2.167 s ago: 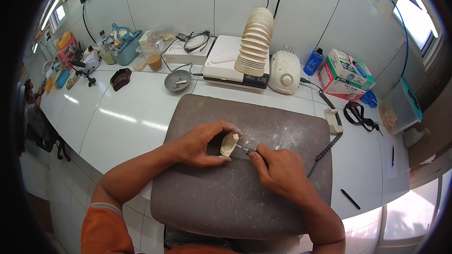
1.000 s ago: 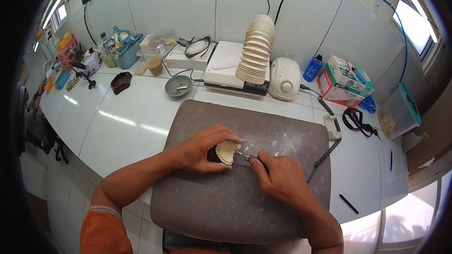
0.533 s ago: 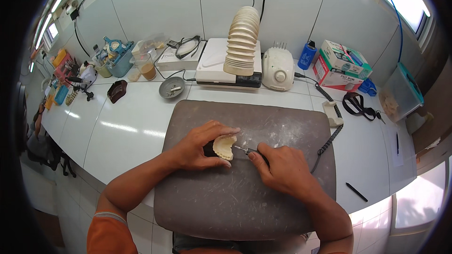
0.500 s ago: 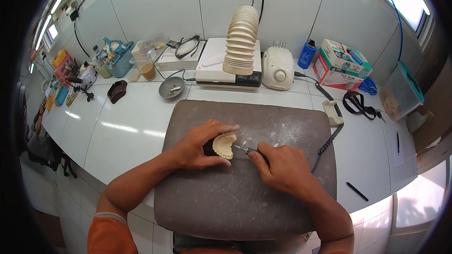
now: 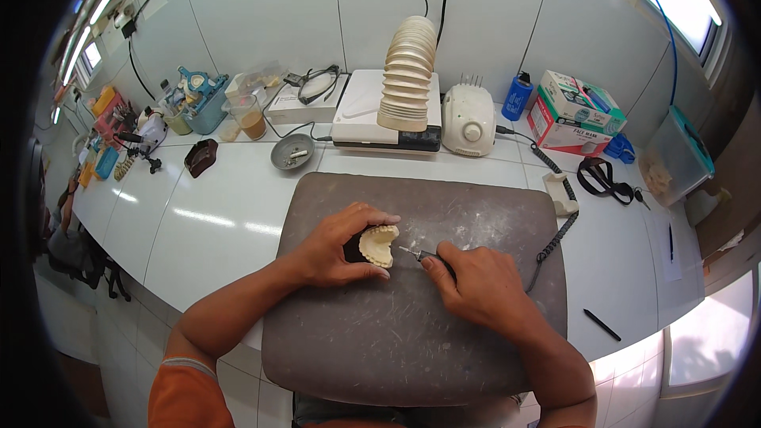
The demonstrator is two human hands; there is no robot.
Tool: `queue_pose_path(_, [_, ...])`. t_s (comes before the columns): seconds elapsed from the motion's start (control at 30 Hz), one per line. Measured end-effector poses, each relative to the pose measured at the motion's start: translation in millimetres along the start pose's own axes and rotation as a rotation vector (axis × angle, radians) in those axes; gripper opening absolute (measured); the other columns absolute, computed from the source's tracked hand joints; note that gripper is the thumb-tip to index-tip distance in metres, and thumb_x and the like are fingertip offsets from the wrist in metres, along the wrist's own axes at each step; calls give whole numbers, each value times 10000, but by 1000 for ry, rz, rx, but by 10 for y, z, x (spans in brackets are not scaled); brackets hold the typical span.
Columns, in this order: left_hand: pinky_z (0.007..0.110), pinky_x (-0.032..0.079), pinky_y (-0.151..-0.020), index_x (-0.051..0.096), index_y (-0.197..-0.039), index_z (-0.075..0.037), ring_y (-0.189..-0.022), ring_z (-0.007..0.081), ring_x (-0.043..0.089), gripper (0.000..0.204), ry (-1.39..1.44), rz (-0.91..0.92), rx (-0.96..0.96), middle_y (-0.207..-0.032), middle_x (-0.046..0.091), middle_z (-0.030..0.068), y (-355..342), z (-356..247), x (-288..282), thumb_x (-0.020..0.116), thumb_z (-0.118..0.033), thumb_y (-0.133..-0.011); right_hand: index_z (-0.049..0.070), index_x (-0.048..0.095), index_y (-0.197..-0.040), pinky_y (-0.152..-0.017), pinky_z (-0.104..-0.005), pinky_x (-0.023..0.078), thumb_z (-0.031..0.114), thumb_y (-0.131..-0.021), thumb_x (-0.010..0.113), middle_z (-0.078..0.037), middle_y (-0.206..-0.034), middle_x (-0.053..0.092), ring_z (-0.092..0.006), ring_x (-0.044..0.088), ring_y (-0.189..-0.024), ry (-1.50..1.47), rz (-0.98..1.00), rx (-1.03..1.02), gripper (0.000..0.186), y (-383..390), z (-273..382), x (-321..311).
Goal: The person shapes a dental cast using a handheld rotary tool, turns on an overhead lamp, and trims the dental cast.
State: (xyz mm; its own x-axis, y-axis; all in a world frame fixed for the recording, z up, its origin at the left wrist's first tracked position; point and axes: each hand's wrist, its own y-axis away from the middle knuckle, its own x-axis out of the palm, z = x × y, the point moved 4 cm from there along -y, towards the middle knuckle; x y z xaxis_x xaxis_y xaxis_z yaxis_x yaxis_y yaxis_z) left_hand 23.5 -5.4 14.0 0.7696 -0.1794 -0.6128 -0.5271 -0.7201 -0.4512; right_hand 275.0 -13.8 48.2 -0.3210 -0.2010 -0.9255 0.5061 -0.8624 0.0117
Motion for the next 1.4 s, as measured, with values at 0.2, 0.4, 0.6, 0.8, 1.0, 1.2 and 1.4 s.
queue_pose_path(0.2, [448, 545, -1044, 623, -1449, -72, -1220, 355, 665, 730, 47, -31, 2, -1269, 689, 138, -18, -19, 15, 982, -224, -832, 82, 693, -986, -699, -614, 529, 457, -1139, 581, -221, -705, 700, -491, 712, -718, -4, -8, 7, 420, -3, -20, -10])
queue_pose_path(0.4, [412, 572, -1082, 599, -1500, -58, -1291, 287, 660, 743, 117, -61, -2, -1393, 597, 144, 23, 16, -22, 969, -160, -864, 84, 692, -979, -701, -612, 529, 454, -1139, 585, -218, -708, 701, -489, 712, -719, -32, -50, -2, 417, -14, -5, -27])
queue_pose_path(0.6, [385, 548, -1063, 608, -1501, -51, -1273, 252, 648, 739, 6, -115, -28, -1381, 594, 128, -5, -13, -290, 950, -155, -854, 84, 693, -974, -716, -612, 532, 453, -1140, 585, -211, -727, 711, -492, 713, -737, -59, -104, 13, 419, -21, -54, -62])
queue_pose_path(0.8, [351, 534, -1049, 612, -1489, -20, -1204, 208, 700, 755, -75, -101, -88, -1262, 731, 97, 51, -74, -537, 978, -200, -854, 86, 695, -974, -743, -626, 532, 473, -1144, 571, -221, -757, 722, -502, 716, -775, -89, -181, 54, 441, -10, -167, -142])
queue_pose_path(1.0, [383, 540, -1095, 642, -1429, -3, -1282, 227, 692, 653, 102, -258, -102, -1346, 732, 130, 113, -61, -419, 962, -183, -889, 85, 698, -973, -759, -627, 535, 495, -1146, 558, -222, -784, 734, -498, 724, -803, -123, -221, 52, 467, -13, -175, -203])
queue_pose_path(1.2, [428, 525, -1131, 648, -1432, -37, -1303, 371, 686, 635, -50, -81, -112, -1371, 693, 181, 50, -143, -232, 924, -221, -891, 85, 720, -998, -766, -625, 545, 498, -1145, 558, -222, -797, 745, -491, 737, -814, -120, -231, 42, 468, 18, -173, -202])
queue_pose_path(1.4, [447, 533, -1114, 659, -1422, -35, -1270, 367, 700, 627, -138, -39, -45, -1361, 700, 182, 75, -136, -176, 924, -234, -890, 86, 727, -1006, -768, -625, 550, 500, -1142, 562, -227, -811, 751, -495, 740, -823, -109, -222, 38, 466, 21, -164, -191])
